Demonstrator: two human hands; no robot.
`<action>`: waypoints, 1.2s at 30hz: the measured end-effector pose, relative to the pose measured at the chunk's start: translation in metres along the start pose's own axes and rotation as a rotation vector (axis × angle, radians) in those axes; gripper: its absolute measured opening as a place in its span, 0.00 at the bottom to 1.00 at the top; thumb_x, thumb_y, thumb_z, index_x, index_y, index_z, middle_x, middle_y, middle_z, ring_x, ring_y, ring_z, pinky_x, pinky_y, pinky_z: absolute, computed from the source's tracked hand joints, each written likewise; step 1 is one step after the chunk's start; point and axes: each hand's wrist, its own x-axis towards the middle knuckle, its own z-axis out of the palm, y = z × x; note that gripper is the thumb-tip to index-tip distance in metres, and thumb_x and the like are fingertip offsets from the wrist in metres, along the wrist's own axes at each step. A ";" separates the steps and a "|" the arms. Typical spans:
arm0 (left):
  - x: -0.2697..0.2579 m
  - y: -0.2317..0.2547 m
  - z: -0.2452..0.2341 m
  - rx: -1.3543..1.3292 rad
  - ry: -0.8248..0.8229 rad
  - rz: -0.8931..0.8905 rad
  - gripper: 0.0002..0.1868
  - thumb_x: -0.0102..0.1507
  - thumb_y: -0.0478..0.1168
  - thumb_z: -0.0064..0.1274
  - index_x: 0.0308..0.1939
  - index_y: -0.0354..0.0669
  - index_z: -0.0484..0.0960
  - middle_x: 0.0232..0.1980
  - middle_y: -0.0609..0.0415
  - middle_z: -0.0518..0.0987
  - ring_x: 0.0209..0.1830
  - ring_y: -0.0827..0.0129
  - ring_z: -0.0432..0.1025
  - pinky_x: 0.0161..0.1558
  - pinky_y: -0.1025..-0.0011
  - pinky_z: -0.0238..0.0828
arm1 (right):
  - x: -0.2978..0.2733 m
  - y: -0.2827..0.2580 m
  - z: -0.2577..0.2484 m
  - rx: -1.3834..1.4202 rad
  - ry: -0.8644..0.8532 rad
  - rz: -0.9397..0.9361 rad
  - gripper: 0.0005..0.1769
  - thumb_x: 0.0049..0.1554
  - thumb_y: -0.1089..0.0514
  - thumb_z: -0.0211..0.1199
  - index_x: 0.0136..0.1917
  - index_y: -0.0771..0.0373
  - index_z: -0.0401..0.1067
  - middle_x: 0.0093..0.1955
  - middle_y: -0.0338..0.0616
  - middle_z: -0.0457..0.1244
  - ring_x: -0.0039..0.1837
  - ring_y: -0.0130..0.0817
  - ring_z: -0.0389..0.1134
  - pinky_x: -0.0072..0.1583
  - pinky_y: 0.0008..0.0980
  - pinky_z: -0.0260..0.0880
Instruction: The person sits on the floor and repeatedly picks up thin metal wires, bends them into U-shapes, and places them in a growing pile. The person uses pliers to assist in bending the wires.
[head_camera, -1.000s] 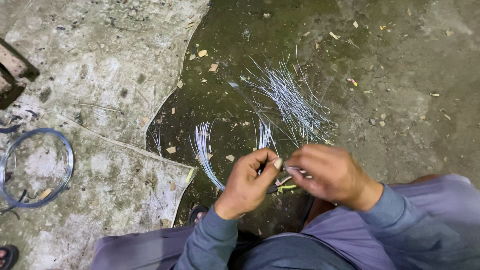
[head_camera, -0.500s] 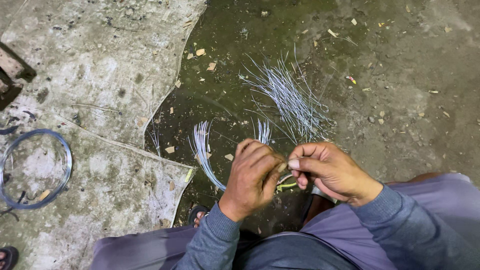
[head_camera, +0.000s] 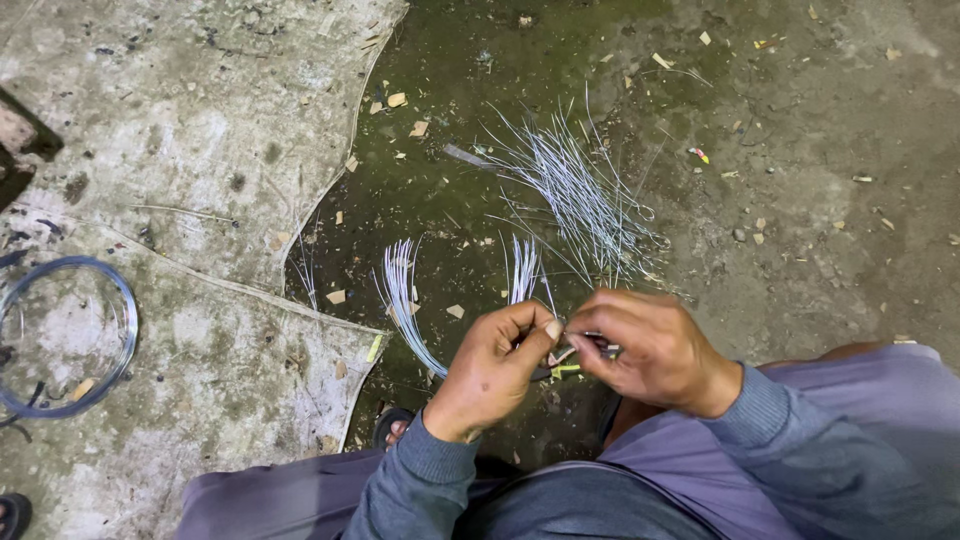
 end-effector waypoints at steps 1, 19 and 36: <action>0.000 -0.006 -0.002 -0.049 -0.033 -0.024 0.13 0.71 0.39 0.49 0.34 0.37 0.76 0.29 0.66 0.71 0.30 0.83 0.62 0.34 0.78 0.62 | 0.001 -0.002 -0.001 -0.059 -0.013 -0.050 0.08 0.52 0.66 0.68 0.46 0.63 0.73 0.41 0.43 0.67 0.41 0.34 0.71 0.41 0.33 0.71; 0.009 -0.022 0.004 0.702 0.287 0.405 0.16 0.67 0.36 0.54 0.59 0.44 0.80 0.44 0.45 0.81 0.37 0.55 0.77 0.39 0.60 0.75 | -0.008 0.029 0.009 0.089 0.070 0.317 0.09 0.58 0.56 0.68 0.46 0.64 0.77 0.37 0.37 0.66 0.37 0.20 0.65 0.38 0.24 0.66; 0.017 -0.073 0.007 0.876 0.210 0.655 0.06 0.61 0.31 0.55 0.40 0.40 0.75 0.31 0.49 0.78 0.29 0.54 0.75 0.31 0.58 0.72 | -0.023 0.059 -0.021 0.616 -0.024 0.721 0.05 0.56 0.64 0.63 0.37 0.63 0.73 0.36 0.35 0.66 0.39 0.23 0.63 0.41 0.28 0.64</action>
